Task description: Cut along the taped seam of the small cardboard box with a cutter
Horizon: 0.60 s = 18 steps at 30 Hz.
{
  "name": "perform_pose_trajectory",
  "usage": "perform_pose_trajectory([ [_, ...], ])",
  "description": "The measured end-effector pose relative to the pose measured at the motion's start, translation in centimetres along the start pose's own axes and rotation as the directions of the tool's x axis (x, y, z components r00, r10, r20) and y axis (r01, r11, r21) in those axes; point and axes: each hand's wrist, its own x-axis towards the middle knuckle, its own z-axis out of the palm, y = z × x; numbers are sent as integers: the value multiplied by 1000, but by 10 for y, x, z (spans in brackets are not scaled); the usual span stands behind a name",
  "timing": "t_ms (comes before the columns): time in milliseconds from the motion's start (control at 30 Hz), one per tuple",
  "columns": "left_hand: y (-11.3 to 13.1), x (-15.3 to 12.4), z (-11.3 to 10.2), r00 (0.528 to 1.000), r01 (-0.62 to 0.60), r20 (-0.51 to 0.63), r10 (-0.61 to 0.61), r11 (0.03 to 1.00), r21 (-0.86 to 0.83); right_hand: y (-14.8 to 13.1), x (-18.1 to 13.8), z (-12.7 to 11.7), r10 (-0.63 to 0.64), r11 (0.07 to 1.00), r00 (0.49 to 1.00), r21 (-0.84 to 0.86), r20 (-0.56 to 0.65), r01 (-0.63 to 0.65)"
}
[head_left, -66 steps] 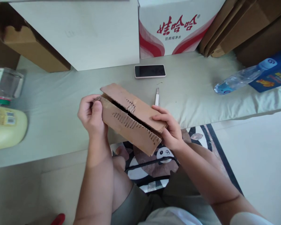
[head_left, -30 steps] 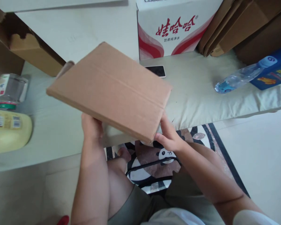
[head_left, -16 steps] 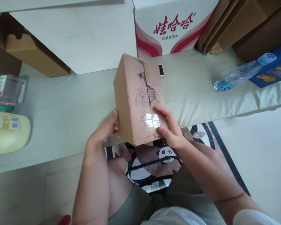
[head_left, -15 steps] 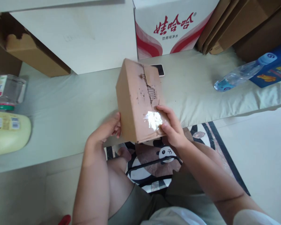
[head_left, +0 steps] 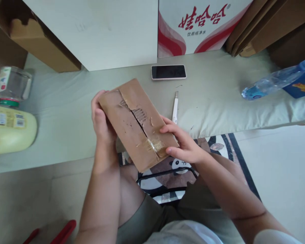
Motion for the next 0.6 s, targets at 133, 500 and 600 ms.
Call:
perform_pose_trajectory([
  [133,9,-1,1,997,-29,69,30,1000,-12,-1,1,4,7,1000,1000,23,-16,-7],
  [500,31,-3,25,978,188,-90,-189,982,-16,8,1,1,252,968,923,66,-292,-244],
  [600,30,-3,24,979,192,-71,-191,981,-1,15,5,-9,297,840,831,-285,-471,-462],
])
